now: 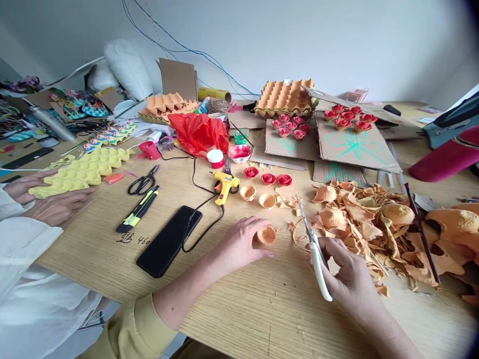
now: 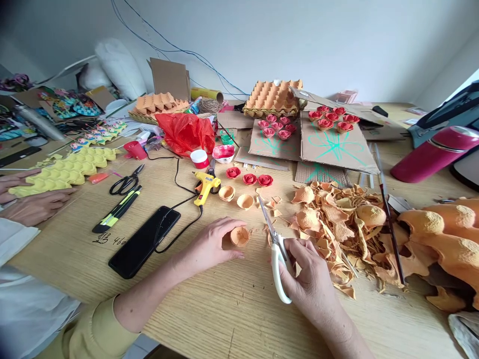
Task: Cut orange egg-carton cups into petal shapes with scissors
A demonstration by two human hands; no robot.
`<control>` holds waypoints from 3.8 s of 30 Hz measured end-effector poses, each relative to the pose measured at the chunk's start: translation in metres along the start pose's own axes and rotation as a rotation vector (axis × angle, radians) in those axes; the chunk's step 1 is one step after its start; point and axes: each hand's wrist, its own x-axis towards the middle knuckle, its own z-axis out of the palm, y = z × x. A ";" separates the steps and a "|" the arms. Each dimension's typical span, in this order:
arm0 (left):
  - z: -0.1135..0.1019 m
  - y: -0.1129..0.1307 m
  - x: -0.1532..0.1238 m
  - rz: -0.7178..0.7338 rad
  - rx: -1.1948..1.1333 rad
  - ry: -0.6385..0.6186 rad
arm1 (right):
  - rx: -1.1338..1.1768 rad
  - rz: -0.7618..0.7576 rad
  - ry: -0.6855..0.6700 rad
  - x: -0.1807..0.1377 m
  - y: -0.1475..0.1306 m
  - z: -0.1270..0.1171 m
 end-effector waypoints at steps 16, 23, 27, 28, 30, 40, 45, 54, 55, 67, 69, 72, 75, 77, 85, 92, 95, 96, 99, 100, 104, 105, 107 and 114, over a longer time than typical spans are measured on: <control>0.001 -0.002 -0.003 -0.014 -0.081 0.019 | -0.027 0.029 -0.015 0.001 -0.002 -0.001; -0.001 -0.002 -0.003 -0.040 -0.151 0.034 | -0.023 0.039 -0.029 0.001 0.000 0.000; -0.001 -0.003 -0.002 -0.043 -0.192 0.057 | -0.015 0.027 -0.025 0.001 -0.002 0.000; 0.000 -0.004 -0.003 -0.046 -0.200 0.062 | -0.016 0.025 -0.023 0.001 -0.002 0.000; 0.001 -0.006 -0.003 -0.049 -0.206 0.066 | -0.018 0.024 -0.019 0.001 -0.003 0.000; -0.003 -0.001 -0.001 -0.012 -0.047 0.076 | -0.029 0.037 -0.026 0.003 -0.005 -0.001; -0.006 0.002 0.001 -0.036 -0.016 0.091 | -0.027 0.034 -0.028 0.002 -0.005 0.000; -0.004 -0.001 -0.001 0.053 0.017 0.068 | -0.027 0.024 -0.023 0.002 -0.002 0.000; -0.003 -0.001 -0.001 0.079 0.030 0.058 | -0.025 0.026 -0.023 0.002 -0.002 0.000; -0.002 0.000 -0.003 0.041 -0.059 0.040 | -0.028 0.036 -0.025 0.002 -0.004 -0.002; -0.002 0.001 -0.003 -0.026 -0.139 0.038 | -0.028 0.037 -0.025 0.002 -0.005 -0.002; -0.005 0.002 0.000 -0.100 -0.284 0.093 | -0.030 0.038 -0.024 0.002 -0.004 -0.002; -0.012 -0.003 0.004 -0.161 -0.464 0.151 | -0.033 0.031 -0.022 0.002 -0.005 -0.002; -0.018 -0.008 0.007 -0.187 -0.517 0.176 | -0.032 0.029 -0.017 0.002 -0.005 -0.003; -0.031 -0.031 0.003 -0.171 0.098 0.177 | -0.025 0.028 -0.011 0.004 -0.007 -0.003; -0.028 -0.026 -0.001 -0.033 0.283 0.214 | -0.025 0.033 -0.009 0.003 -0.006 -0.002; -0.022 -0.010 -0.003 0.086 0.238 0.152 | -0.025 0.042 -0.015 0.004 -0.006 -0.002; -0.019 -0.005 -0.003 0.114 0.231 0.113 | -0.026 0.044 -0.016 0.004 -0.007 -0.002; -0.009 0.003 -0.004 0.144 0.253 0.025 | -0.027 0.032 -0.005 0.005 -0.007 -0.003; -0.007 0.004 -0.004 0.140 0.262 0.010 | -0.027 0.029 -0.001 0.005 -0.008 -0.003; -0.003 0.001 -0.003 0.104 0.262 0.007 | -0.025 0.031 -0.008 0.004 -0.007 -0.003; -0.003 0.000 -0.002 0.093 0.256 0.021 | -0.025 0.033 -0.014 0.003 -0.006 -0.002; -0.003 -0.003 0.000 0.076 0.251 0.067 | -0.024 0.032 -0.020 0.003 -0.005 -0.001; -0.005 -0.013 0.005 0.049 0.298 0.113 | -0.010 0.030 -0.017 0.003 -0.003 0.000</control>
